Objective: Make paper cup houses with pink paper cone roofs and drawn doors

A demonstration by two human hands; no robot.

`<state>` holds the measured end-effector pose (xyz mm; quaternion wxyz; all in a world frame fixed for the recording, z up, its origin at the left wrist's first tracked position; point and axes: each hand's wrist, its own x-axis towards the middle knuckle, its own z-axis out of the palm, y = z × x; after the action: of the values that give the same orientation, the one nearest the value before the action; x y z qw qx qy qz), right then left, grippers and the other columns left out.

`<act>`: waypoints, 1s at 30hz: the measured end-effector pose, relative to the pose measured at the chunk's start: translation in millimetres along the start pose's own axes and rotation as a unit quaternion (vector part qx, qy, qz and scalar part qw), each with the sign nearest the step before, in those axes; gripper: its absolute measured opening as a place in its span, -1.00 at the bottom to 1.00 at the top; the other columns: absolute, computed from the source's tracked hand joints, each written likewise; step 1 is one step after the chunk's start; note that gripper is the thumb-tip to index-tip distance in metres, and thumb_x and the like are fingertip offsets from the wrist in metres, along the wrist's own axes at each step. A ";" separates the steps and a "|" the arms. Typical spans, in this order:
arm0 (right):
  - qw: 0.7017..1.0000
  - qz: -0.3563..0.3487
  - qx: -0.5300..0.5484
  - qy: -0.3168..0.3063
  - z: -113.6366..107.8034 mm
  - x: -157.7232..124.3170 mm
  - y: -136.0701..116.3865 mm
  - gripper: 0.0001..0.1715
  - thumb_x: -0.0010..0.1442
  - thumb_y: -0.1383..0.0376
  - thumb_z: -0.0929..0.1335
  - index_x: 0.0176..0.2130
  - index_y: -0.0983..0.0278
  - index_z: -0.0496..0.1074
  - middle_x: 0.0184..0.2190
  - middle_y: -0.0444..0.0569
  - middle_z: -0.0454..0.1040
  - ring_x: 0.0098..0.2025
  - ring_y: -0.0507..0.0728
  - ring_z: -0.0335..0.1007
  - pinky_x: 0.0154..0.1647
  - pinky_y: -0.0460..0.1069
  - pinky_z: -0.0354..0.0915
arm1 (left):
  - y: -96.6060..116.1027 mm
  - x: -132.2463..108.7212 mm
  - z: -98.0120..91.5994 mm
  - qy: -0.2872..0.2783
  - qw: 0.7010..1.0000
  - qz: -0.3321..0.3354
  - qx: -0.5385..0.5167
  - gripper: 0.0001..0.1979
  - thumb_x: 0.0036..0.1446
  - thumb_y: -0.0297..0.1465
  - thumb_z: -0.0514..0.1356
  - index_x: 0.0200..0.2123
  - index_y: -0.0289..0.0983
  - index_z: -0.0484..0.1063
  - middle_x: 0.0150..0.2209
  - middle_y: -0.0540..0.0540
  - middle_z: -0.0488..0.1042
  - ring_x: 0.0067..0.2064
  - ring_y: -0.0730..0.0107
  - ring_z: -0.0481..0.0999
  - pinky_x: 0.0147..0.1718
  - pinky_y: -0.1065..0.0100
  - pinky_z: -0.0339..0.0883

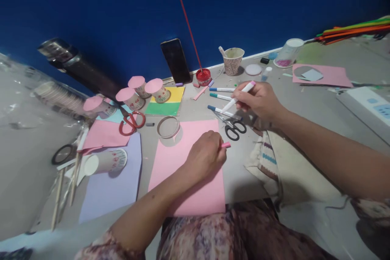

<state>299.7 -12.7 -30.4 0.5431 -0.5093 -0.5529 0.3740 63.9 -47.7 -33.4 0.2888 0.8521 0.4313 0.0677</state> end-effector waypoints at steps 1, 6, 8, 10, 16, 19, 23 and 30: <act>0.999 0.026 0.034 -0.002 -1.8 1.7 1.1 -0.76 0.19 0.14 0.51 -0.38 0.26 0.55 -0.62 -0.15 0.48 -0.65 -0.02 0.27 -0.64 -0.11 0.21 | -3.7 1.0 -4.1 0.014 0.997 -0.029 -0.074 -0.84 0.27 -0.33 0.25 -0.35 -0.25 0.43 -0.36 -0.07 0.51 -0.35 0.31 0.43 -0.37 0.32 0.23; 0.982 0.116 0.147 -0.007 -0.5 3.5 4.0 -0.70 0.05 0.12 0.58 -0.42 0.27 0.55 -0.68 -0.14 0.44 -0.68 -0.04 0.25 -0.71 -0.16 0.12 | -17.0 9.1 -26.4 0.074 0.907 -0.111 -0.399 -0.70 0.09 -0.19 0.42 -0.43 -0.27 0.46 -0.55 0.00 0.47 -0.50 0.47 0.38 -0.47 0.40 0.18; 0.978 0.122 0.166 -0.021 3.7 0.9 3.0 -0.68 0.05 0.11 0.59 -0.41 0.28 0.54 -0.66 -0.13 0.47 -0.68 -0.05 0.25 -0.70 -0.16 0.14 | -18.5 11.8 -30.6 0.085 0.878 -0.114 -0.458 -0.69 0.04 -0.21 0.46 -0.44 -0.29 0.48 -0.58 -0.01 0.49 -0.52 0.48 0.40 -0.47 0.40 0.21; 0.978 0.119 0.170 -0.032 7.6 -2.4 1.4 -0.68 0.08 0.12 0.59 -0.39 0.28 0.55 -0.63 -0.11 0.51 -0.66 -0.05 0.27 -0.67 -0.16 0.17 | -18.2 13.6 -31.4 0.087 0.848 -0.120 -0.508 -0.68 -0.03 -0.23 0.50 -0.44 -0.29 0.49 -0.59 -0.03 0.51 -0.53 0.46 0.43 -0.47 0.39 0.27; 0.981 0.110 0.156 -0.045 12.0 -7.5 -1.9 -0.72 0.19 0.14 0.55 -0.36 0.29 0.55 -0.57 -0.11 0.56 -0.63 -0.06 0.32 -0.60 -0.16 0.23 | -15.6 14.8 -27.6 0.071 0.801 -0.115 -0.583 -0.59 -0.17 -0.21 0.60 -0.38 -0.35 0.58 -0.56 -0.09 0.55 -0.52 0.39 0.48 -0.46 0.29 0.44; 0.981 0.113 0.138 -0.074 15.4 -9.1 -1.2 -0.68 0.19 0.10 0.56 -0.35 0.29 0.55 -0.55 -0.09 0.58 -0.63 -0.05 0.35 -0.60 -0.16 0.24 | -16.3 14.3 -24.9 0.076 0.804 -0.108 -0.580 -0.63 -0.13 -0.24 0.59 -0.37 -0.37 0.61 -0.56 -0.09 0.55 -0.52 0.39 0.50 -0.46 0.30 0.45; 0.977 0.117 0.156 -0.091 24.1 -12.5 0.8 -0.57 0.13 0.00 0.58 -0.35 0.30 0.54 -0.56 -0.07 0.59 -0.64 -0.02 0.39 -0.63 -0.15 0.24 | -17.4 13.3 -19.1 0.111 0.797 -0.095 -0.586 -0.67 -0.13 -0.26 0.58 -0.40 -0.37 0.64 -0.59 -0.07 0.52 -0.53 0.38 0.49 -0.48 0.25 0.51; 0.981 0.100 0.152 -0.066 34.9 -20.3 -3.1 -0.52 0.11 -0.05 0.58 -0.34 0.30 0.54 -0.55 -0.06 0.61 -0.62 -0.01 0.44 -0.61 -0.15 0.29 | -15.3 10.9 -13.9 0.175 0.801 -0.099 -0.564 -0.72 -0.09 -0.29 0.55 -0.40 -0.37 0.67 -0.57 -0.08 0.54 -0.52 0.36 0.52 -0.48 0.25 0.55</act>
<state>262.8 -28.1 -36.4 0.5368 -0.4476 -0.4702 0.5389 54.9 -26.2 -31.9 0.6429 0.4651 0.4421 0.4182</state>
